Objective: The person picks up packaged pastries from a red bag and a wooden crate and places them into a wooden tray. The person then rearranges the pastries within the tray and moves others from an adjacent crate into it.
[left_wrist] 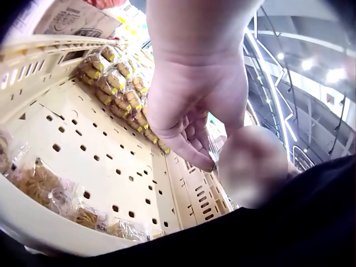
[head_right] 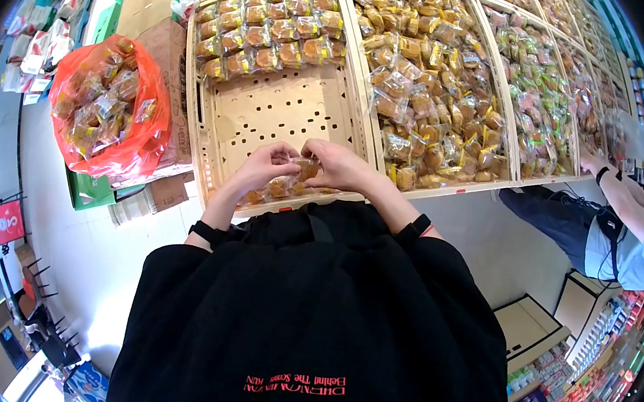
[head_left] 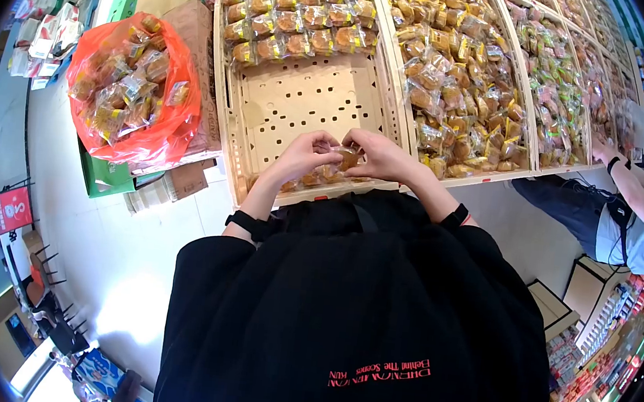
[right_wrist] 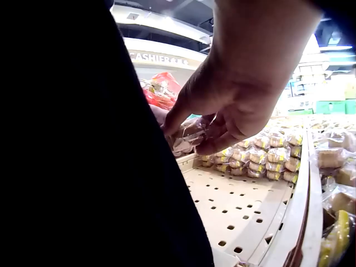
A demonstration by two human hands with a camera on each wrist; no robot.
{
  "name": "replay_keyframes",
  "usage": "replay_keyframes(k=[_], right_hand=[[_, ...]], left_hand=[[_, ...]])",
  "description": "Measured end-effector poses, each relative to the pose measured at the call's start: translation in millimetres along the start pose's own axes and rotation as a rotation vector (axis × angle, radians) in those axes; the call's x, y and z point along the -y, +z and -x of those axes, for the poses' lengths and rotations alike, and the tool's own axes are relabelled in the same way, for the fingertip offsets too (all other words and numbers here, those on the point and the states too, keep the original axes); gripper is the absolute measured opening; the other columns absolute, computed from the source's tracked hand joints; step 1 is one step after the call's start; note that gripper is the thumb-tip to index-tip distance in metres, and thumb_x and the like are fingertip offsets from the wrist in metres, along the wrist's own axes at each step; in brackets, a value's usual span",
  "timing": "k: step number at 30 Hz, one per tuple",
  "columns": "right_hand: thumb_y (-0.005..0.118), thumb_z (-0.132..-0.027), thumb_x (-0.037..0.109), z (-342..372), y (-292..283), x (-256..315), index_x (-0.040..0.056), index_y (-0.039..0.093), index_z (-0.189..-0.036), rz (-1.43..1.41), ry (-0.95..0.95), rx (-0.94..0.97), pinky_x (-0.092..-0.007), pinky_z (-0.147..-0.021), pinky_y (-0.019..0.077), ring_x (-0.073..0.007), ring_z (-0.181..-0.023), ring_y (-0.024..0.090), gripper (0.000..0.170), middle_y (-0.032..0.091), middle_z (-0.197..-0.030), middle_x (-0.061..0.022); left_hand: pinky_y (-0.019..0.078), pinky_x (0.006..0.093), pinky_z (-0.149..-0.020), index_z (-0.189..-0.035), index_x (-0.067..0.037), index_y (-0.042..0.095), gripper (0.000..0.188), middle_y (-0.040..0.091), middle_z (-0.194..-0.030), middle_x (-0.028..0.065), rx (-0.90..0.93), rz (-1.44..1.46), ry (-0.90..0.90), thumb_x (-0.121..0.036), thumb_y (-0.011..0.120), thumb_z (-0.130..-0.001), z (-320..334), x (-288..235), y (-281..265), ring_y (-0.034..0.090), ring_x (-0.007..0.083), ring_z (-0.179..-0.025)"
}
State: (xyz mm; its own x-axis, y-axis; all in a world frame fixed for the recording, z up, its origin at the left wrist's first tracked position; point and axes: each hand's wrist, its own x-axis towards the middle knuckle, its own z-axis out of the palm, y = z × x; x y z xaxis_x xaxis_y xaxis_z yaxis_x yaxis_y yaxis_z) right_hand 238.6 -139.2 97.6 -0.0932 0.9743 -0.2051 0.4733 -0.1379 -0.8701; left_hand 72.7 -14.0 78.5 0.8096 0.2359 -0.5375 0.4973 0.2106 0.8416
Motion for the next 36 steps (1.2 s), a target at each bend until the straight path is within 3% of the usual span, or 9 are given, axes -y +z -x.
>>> replay_keyframes(k=[4, 13, 16, 18, 22, 26, 28, 30, 36], right_hand=[[0.07, -0.071, 0.021, 9.8, -3.5, -17.0, 0.0021, 0.052, -0.103, 0.008, -0.076, -0.168, -0.033, -0.075, 0.0467, -0.025, -0.088, 0.056, 0.041, 0.057, -0.097, -0.0124], [0.064, -0.08, 0.019, 47.4, -38.9, -40.7, 0.0025, 0.058, -0.1, -0.171, 0.261, -0.528, -0.0257, -0.073, 0.0473, -0.0129, -0.082, 0.059, 0.027, 0.061, -0.09, -0.0059], [0.061, -0.082, 0.017, 55.6, -43.2, -45.2, 0.0027, 0.058, -0.101, -0.201, 0.278, -0.568, -0.0243, -0.072, 0.0466, -0.0104, -0.079, 0.058, 0.023, 0.062, -0.087, -0.0044], [0.06, -0.083, 0.016, 59.2, -45.3, -47.0, 0.0022, 0.058, -0.099, -0.212, 0.331, -0.578, -0.024, -0.071, 0.0465, -0.0101, -0.079, 0.058, 0.021, 0.062, -0.087, -0.0037], [0.06, -0.083, 0.016, 64.3, -43.9, -56.0, 0.0019, 0.058, -0.099, -0.201, 0.293, -0.613, -0.0234, -0.071, 0.0463, -0.0096, -0.079, 0.058, 0.021, 0.061, -0.086, -0.0031], [0.063, -0.079, 0.02, 67.4, -49.8, -66.4, 0.0021, 0.06, -0.096, -0.239, 0.309, -0.706, -0.0267, -0.066, 0.0482, -0.013, -0.077, 0.06, 0.024, 0.062, -0.089, -0.0065], [0.064, -0.078, 0.02, 66.7, -57.9, -72.0, 0.002, 0.06, -0.095, -0.171, 0.312, -0.768, -0.0271, -0.065, 0.0483, -0.0135, -0.077, 0.06, 0.025, 0.062, -0.088, -0.007], [0.066, -0.076, 0.021, 62.1, -68.2, -76.9, 0.0007, 0.06, -0.092, -0.004, 0.302, -0.93, -0.0276, -0.065, 0.0481, -0.0158, -0.076, 0.06, 0.026, 0.061, -0.085, -0.0083], [0.066, -0.074, 0.034, 34.4, -92.8, -99.9, 0.0035, 0.052, -0.111, 0.231, 0.368, -1.014, -0.0373, -0.089, 0.0389, -0.0299, -0.104, 0.048, 0.05, 0.052, -0.109, -0.0151]], left_hand=[[0.0446, 0.0216, -0.071, -0.098, 0.0, 0.055, 0.029, 0.057, -0.085, 0.0028, 0.012, -0.036, -0.068, -0.012, 0.068, -0.076, 1.6, 15.3, -5.3, 0.057, 0.0087, -0.082], [0.0466, 0.0282, -0.072, -0.103, 0.0, 0.05, 0.038, 0.059, -0.085, 0.0093, -0.252, -0.014, 0.055, -0.015, 0.068, -0.074, -4.5, 47.1, -23.6, 0.057, 0.0158, -0.084], [0.047, 0.0307, -0.072, -0.099, 0.0, 0.053, 0.036, 0.061, -0.088, 0.0135, -0.227, -0.452, 0.19, -0.015, 0.067, -0.07, -7.4, 22.8, -32.1, 0.059, 0.0206, -0.085], [0.046, 0.033, -0.076, -0.097, -0.002, 0.058, 0.033, 0.06, -0.09, 0.0142, 0.125, -0.691, 0.012, -0.017, 0.065, -0.069, -12.1, 0.8, -28.3, 0.059, 0.0241, -0.087], [0.0468, 0.036, -0.075, -0.095, -0.003, 0.062, 0.03, 0.062, -0.088, 0.0168, 0.452, -0.958, 0.063, -0.02, 0.064, -0.07, -46.7, 38.2, -11.9, 0.059, 0.0304, -0.085], [0.0474, 0.039, -0.073, -0.096, -0.005, 0.059, 0.036, 0.061, -0.088, 0.0152, 0.478, -1.007, -0.014, -0.019, 0.066, -0.064, -47.4, 42.9, 10.2, 0.058, 0.0318, -0.085], [0.0447, 0.0387, -0.078, -0.102, -0.005, 0.054, 0.041, 0.055, -0.094, 0.0155, 0.212, -0.953, 0.287, -0.022, 0.067, -0.067, -40.1, 49.8, 9.6, 0.053, 0.0337, -0.092], [0.0444, 0.0398, -0.078, -0.103, -0.004, 0.049, 0.043, 0.053, -0.095, 0.0159, 0.19, -1.028, 0.328, -0.02, 0.066, -0.067, -30.5, 53.2, 7.3, 0.052, 0.0336, -0.093], [0.0455, 0.0393, -0.077, -0.105, -0.002, 0.048, 0.042, 0.058, -0.093, 0.0179, 0.089, -0.96, 0.223, -0.017, 0.064, -0.068, -12.1, 64.5, 8.1, 0.055, 0.0335, -0.091]])
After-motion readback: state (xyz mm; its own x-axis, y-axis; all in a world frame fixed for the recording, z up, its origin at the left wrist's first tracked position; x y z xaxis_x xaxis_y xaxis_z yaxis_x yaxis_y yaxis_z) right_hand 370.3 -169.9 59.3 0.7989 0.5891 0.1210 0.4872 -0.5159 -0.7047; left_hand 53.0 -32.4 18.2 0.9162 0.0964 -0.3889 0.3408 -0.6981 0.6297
